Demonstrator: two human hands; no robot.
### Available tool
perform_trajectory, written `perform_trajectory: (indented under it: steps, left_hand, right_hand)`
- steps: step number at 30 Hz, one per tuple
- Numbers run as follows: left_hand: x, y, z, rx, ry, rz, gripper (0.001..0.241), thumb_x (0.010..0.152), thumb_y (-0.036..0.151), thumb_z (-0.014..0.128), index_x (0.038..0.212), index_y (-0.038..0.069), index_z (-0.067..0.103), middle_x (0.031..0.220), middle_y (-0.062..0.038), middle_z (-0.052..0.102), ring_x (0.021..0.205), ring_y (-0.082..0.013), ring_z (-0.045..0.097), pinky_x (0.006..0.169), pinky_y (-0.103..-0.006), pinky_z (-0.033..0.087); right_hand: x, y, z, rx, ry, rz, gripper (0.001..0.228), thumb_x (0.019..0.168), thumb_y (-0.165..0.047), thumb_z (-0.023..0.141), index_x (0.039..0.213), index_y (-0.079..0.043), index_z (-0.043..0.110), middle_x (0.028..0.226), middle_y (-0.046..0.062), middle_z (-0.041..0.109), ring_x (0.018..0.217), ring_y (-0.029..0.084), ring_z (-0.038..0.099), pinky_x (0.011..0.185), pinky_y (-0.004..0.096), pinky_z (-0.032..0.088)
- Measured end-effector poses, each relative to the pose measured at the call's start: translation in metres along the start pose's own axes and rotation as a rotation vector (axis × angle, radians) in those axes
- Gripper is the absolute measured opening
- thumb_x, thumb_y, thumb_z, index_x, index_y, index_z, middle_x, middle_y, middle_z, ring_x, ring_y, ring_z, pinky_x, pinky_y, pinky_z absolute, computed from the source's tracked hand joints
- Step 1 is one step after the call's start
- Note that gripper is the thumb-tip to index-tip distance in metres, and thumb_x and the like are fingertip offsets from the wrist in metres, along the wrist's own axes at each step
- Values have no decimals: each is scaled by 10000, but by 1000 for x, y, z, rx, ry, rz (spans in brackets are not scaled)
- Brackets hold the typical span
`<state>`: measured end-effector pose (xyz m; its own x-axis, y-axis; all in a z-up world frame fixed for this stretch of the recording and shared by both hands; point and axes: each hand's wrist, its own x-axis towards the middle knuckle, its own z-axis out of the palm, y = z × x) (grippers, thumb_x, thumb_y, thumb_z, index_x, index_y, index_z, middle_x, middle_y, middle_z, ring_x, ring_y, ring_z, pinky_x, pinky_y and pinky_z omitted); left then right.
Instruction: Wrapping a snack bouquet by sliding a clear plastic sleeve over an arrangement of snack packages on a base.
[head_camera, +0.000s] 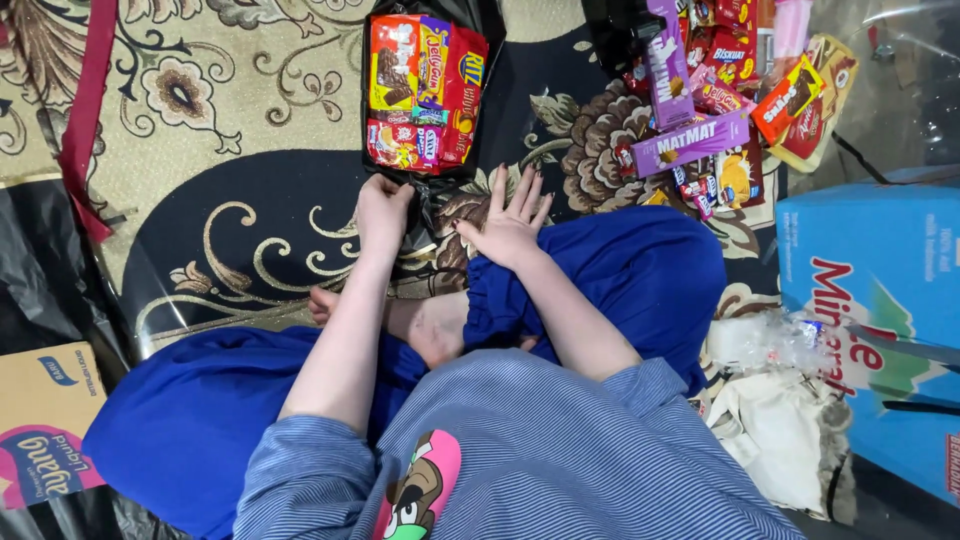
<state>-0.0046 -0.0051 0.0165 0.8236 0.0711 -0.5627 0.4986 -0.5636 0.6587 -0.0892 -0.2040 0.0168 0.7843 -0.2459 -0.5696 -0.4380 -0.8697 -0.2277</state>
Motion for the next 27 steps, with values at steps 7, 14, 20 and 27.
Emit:
perform_trajectory:
  steps: [7,14,20,27]
  left_hand:
    - [-1,-1,1,24,9,17,241,872,315,748,935,83,731,836,-131,742,978,-376,731,882,-492,547]
    - [-3,3,1,28,17,14,250,873,324,740,925,79,729,862,-170,742,1017,-409,716,895,-510,538]
    - [-12,11,1,15,23,-52,261,892,360,708,944,104,725,935,-178,755,1095,-404,700,939,-499,531]
    - [-21,18,-4,-9,4,-54,283,911,370,663,971,96,698,995,-212,745,1145,-427,675,976,-540,517]
  right_hand:
    - [1,0,2,-6,0,11,1221,884,-804,545,1648,-168,-165,1648,304,-254,1525,471,-255,1186,677,-171]
    - [5,4,5,-24,11,-2,1241,865,-832,542,1648,-166,-154,1640,307,-265,1520,472,-264,1187,693,-148]
    - [8,6,9,-48,8,-1,1251,852,-861,514,1647,-164,-155,1640,313,-251,1518,470,-262,1174,698,-161]
    - [10,6,15,-73,32,14,1239,851,-866,501,1645,-158,-134,1634,316,-246,1516,469,-256,1181,700,-133]
